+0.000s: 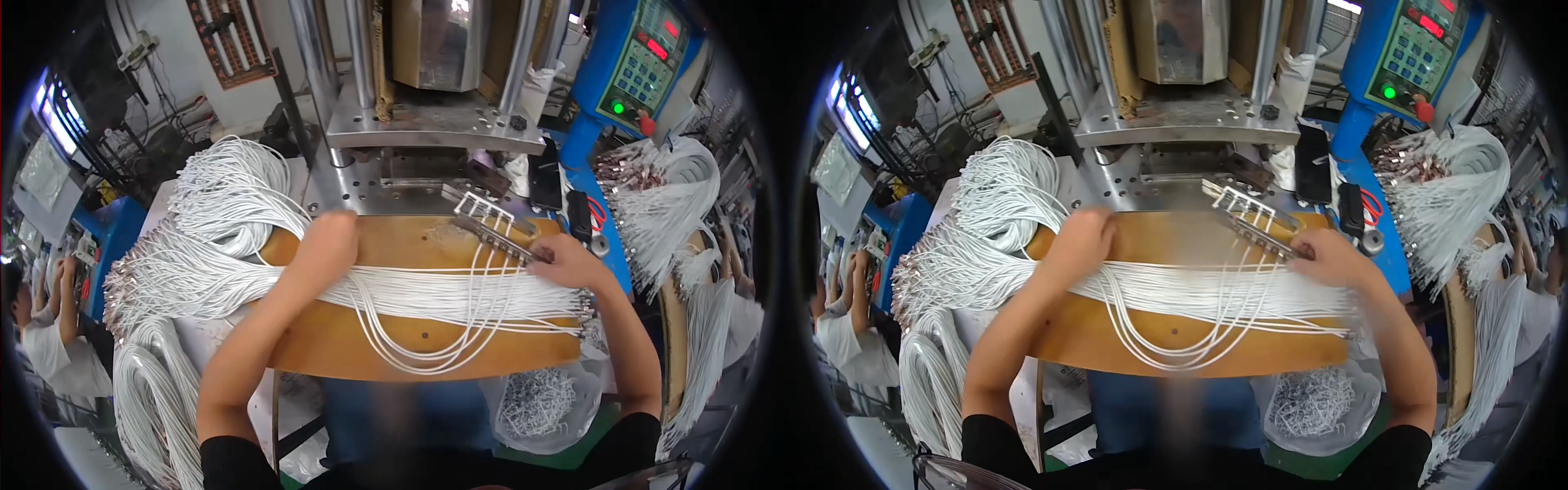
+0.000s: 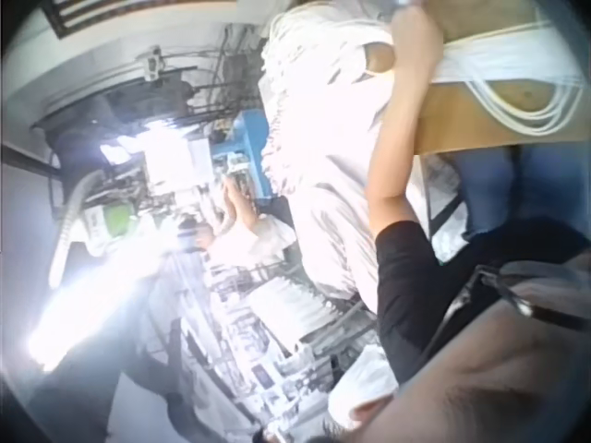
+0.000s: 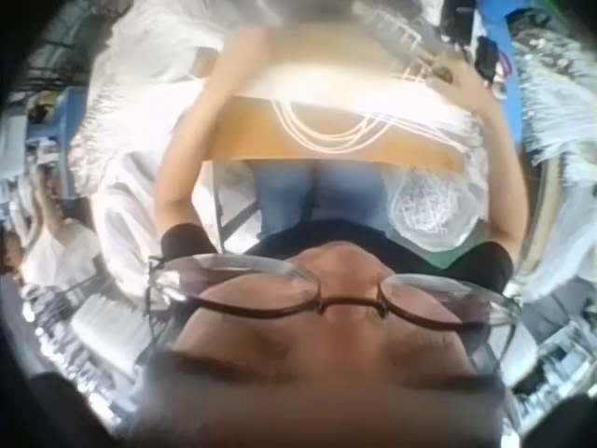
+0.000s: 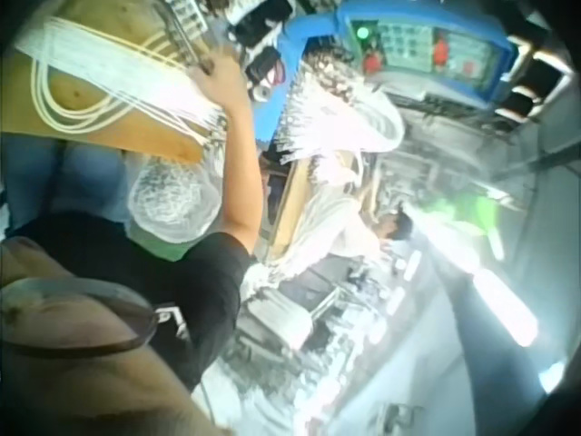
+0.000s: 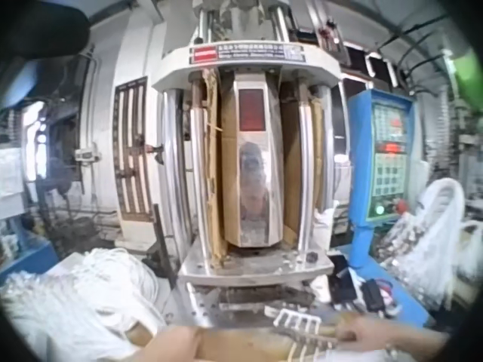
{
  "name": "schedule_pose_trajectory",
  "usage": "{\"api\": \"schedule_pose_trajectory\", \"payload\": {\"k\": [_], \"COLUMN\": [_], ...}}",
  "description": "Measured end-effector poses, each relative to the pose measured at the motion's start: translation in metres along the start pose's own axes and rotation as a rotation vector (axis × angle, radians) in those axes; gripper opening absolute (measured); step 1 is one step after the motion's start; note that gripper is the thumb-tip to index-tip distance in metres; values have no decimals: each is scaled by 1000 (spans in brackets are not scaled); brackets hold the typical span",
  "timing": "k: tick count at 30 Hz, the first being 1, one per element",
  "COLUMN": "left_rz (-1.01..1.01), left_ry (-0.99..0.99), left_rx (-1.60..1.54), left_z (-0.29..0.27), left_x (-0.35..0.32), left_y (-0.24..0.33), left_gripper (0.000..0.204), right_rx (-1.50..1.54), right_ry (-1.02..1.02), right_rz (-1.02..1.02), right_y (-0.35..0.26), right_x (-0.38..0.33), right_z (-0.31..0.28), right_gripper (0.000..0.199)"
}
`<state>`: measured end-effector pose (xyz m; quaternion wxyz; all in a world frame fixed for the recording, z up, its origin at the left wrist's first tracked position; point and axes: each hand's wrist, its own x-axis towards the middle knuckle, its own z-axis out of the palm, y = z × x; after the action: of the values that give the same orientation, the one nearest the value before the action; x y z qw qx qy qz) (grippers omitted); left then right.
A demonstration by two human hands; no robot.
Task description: The person inserts cable connectors into a metal fixture, places them into a molding machine to mold the ends, removes the cables, and trims excess plastic using scissors.
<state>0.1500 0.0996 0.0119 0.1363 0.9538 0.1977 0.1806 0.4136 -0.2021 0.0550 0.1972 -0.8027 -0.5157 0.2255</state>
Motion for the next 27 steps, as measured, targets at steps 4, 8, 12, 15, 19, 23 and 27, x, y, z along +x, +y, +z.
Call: {"api": "schedule_pose_trajectory", "payload": {"k": [4, 8, 12, 15, 19, 23, 27], "left_rz": [196, 341, 397, 396, 344, 230, 250], "left_ry": [74, 202, -95, -97, -91, -89, -25], "left_rx": [-366, -460, -389, -336, -263, -361, -398], "left_z": [4, 41, 56, 50, 43, 35, 29], "left_x": [36, 29, 30, 56, 106, 112, 107], "left_y": [82, 145, 134, 115, 93, 84, 74], "left_gripper": [29, 31, 25, 20, 14, 15, 18], "right_rx": [-24, 9, 130, 260, -505, 1190, 1280], "right_ry": [291, 417, 375, 564, 700, 501, 510], "right_rz": [-132, -245, -250, -93, -352, -464, -351], "right_y": [11, -6, 7, 7, 69, 107, 63], "right_x": [11, 50, 111, 158, 231, 255, 230], "right_z": [19, 7, -12, 1, 2, 12, 7], "right_gripper": [19, 20, 30, 33, 30, 24, 28]}}
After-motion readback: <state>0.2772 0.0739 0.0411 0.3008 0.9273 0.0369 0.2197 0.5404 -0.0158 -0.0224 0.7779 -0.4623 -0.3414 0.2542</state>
